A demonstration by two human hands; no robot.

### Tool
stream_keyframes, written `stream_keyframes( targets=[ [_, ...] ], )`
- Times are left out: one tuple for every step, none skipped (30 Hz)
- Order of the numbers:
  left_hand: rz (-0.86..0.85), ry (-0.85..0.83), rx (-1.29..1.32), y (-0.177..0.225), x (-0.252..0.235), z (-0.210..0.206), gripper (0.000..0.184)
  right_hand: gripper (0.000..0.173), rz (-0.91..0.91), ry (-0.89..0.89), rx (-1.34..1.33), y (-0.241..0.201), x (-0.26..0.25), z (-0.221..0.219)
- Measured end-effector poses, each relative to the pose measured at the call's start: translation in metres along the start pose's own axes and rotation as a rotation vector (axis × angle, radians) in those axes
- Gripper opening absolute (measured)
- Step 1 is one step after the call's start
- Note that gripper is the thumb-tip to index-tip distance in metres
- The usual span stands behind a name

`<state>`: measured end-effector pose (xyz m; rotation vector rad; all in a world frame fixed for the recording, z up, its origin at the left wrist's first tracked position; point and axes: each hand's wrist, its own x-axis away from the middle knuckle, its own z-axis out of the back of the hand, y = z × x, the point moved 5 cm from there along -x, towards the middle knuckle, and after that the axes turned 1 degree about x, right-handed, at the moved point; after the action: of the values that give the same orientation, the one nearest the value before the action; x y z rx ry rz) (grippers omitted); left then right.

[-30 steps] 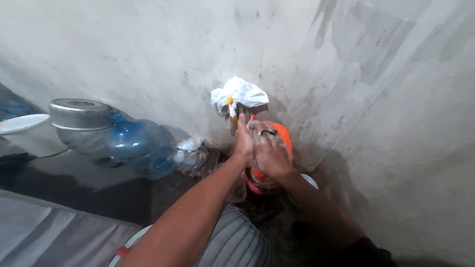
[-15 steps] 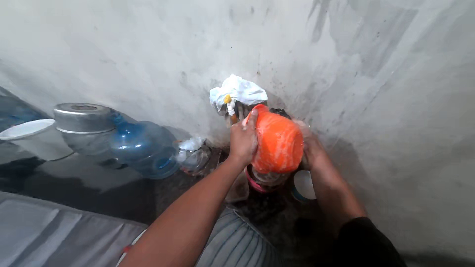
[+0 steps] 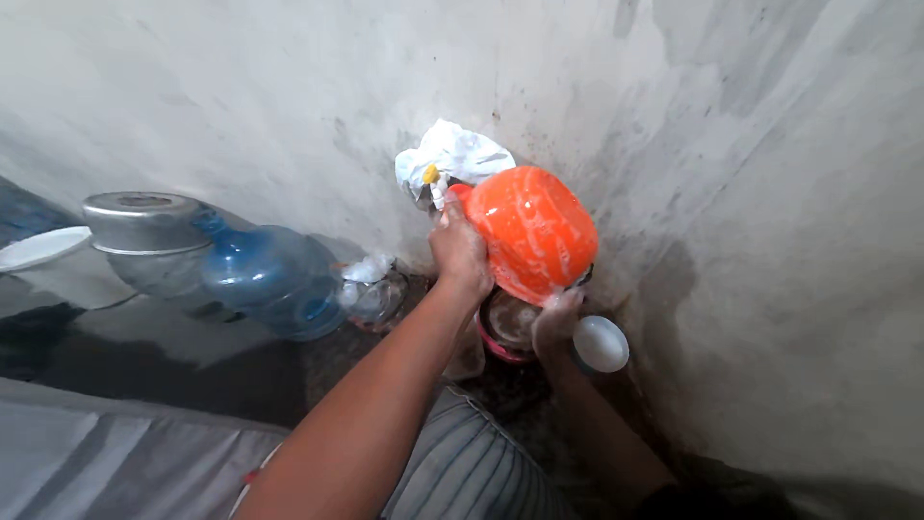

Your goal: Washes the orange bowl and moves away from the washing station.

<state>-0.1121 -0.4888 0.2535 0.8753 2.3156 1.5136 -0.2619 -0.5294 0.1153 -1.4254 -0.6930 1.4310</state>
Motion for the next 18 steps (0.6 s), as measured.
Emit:
stream_keyframes(
  targets=[
    [0.013, 0.023, 0.007, -0.002, 0.001, -0.002, 0.053, 0.051, 0.036, 0.009, 0.004, -0.003, 0.006, -0.003],
    [0.028, 0.046, 0.012, -0.003, 0.001, -0.003, 0.054, 0.052, 0.065, 0.012, -0.026, -0.004, 0.011, -0.007],
    [0.043, 0.055, 0.014, -0.004, 0.002, -0.004, 0.056, 0.055, 0.096, -0.005, -0.031, -0.005, 0.015, -0.011],
    [0.054, 0.057, 0.0, -0.006, 0.002, -0.004, 0.057, 0.06, 0.173, -0.043, 0.054, -0.008, 0.018, -0.015],
    [0.06, 0.071, -0.028, -0.007, 0.002, -0.005, 0.059, 0.065, 0.301, -0.041, 0.193, -0.014, 0.021, -0.019],
    [0.066, 0.077, -0.073, -0.009, 0.002, -0.005, 0.062, 0.069, 0.411, -0.059, 0.298, -0.021, 0.023, -0.022],
    [0.069, 0.06, -0.119, -0.011, 0.002, -0.005, 0.064, 0.069, 0.537, -0.06, 0.37, -0.033, 0.024, -0.024],
    [0.063, 0.034, -0.162, -0.012, 0.002, -0.005, 0.065, 0.064, 0.666, -0.035, 0.397, -0.045, 0.021, -0.027],
    [0.047, 0.002, -0.201, -0.011, 0.002, -0.006, 0.063, 0.058, 0.764, -0.025, 0.374, -0.058, 0.016, -0.029],
    [0.034, -0.027, -0.248, -0.009, 0.004, -0.007, 0.06, 0.052, 0.828, -0.054, 0.338, -0.071, 0.011, -0.028],
    [0.013, -0.05, -0.276, -0.006, 0.006, -0.008, 0.057, 0.048, 0.882, -0.092, 0.3, -0.084, 0.004, -0.026],
    [-0.006, -0.07, -0.271, -0.002, 0.008, -0.008, 0.054, 0.044, 0.947, -0.108, 0.283, -0.095, -0.002, -0.024],
    [-0.018, -0.08, -0.222, 0.002, 0.008, -0.008, 0.052, 0.039, 1.015, -0.096, 0.283, -0.105, -0.008, -0.023],
    [-0.032, -0.078, -0.16, 0.003, 0.007, -0.007, 0.05, 0.033, 1.071, -0.084, 0.28, -0.113, -0.014, -0.022],
    [-0.046, -0.084, -0.104, 0.004, 0.005, -0.006, 0.05, 0.032, 1.104, -0.082, 0.294, -0.123, -0.022, -0.022],
    [-0.06, -0.095, -0.094, 0.003, 0.004, -0.004, 0.053, 0.032, 1.088, -0.121, 0.328, -0.131, -0.031, -0.021],
    [-0.082, -0.103, -0.13, 0.001, 0.004, -0.002, 0.056, 0.03, 1.026, -0.162, 0.341, -0.139, -0.043, -0.022],
    [-0.106, -0.103, -0.211, 0.0, 0.004, 0.0, 0.06, 0.029, 0.923, -0.223, 0.344, -0.147, -0.06, -0.024]
  ],
)
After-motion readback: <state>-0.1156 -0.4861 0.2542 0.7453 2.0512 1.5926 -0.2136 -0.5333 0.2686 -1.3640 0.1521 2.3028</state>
